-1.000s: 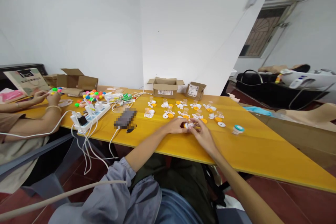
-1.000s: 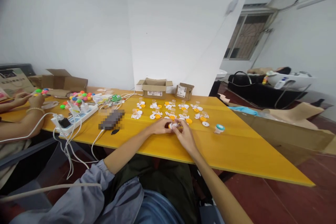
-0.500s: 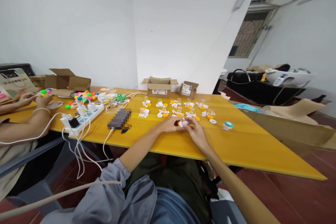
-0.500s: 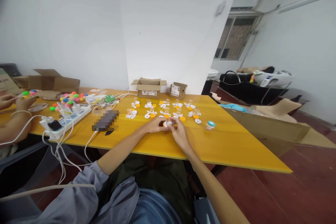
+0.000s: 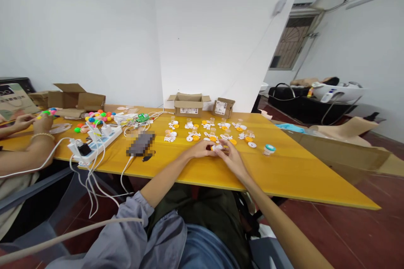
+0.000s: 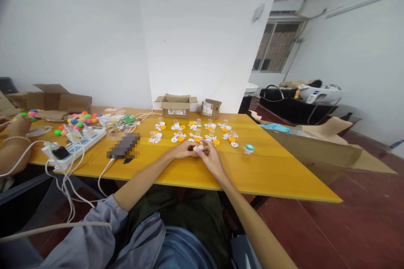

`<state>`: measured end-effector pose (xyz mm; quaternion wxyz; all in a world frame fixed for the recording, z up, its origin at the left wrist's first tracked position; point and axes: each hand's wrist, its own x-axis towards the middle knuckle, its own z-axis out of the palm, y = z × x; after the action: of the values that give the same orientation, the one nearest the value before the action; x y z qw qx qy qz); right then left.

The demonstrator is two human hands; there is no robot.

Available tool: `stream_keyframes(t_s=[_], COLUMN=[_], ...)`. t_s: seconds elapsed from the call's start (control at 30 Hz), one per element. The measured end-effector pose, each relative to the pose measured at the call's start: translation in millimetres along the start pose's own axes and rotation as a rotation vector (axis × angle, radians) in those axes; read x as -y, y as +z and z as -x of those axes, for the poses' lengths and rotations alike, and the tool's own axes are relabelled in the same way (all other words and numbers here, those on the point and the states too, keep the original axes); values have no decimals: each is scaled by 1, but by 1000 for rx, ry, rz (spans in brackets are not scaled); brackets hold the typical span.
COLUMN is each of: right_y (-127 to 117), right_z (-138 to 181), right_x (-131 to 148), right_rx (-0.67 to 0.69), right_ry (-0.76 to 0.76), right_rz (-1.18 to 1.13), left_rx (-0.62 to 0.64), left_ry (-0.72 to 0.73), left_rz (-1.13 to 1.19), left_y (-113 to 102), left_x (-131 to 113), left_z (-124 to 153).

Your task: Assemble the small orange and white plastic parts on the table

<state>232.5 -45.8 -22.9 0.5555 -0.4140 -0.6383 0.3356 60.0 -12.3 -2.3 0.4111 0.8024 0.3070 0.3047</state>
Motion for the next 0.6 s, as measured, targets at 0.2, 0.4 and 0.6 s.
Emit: stream_keyframes(t_s=[0.2,0.4,0.6], right_y=[0,-4,-11], right_z=[0,0,1], right_x=[3,2,-1], right_rx=[11,9,-10], right_ry=[-24,-107,-45], right_rz=[76,109,126], left_rx=[-21,5,-8], left_ry=[5,-3,-26], left_rz=[-22,-6,-51], left_y=[0,-1,0], left_x=[2,-3,-7], left_z=[0,1,2])
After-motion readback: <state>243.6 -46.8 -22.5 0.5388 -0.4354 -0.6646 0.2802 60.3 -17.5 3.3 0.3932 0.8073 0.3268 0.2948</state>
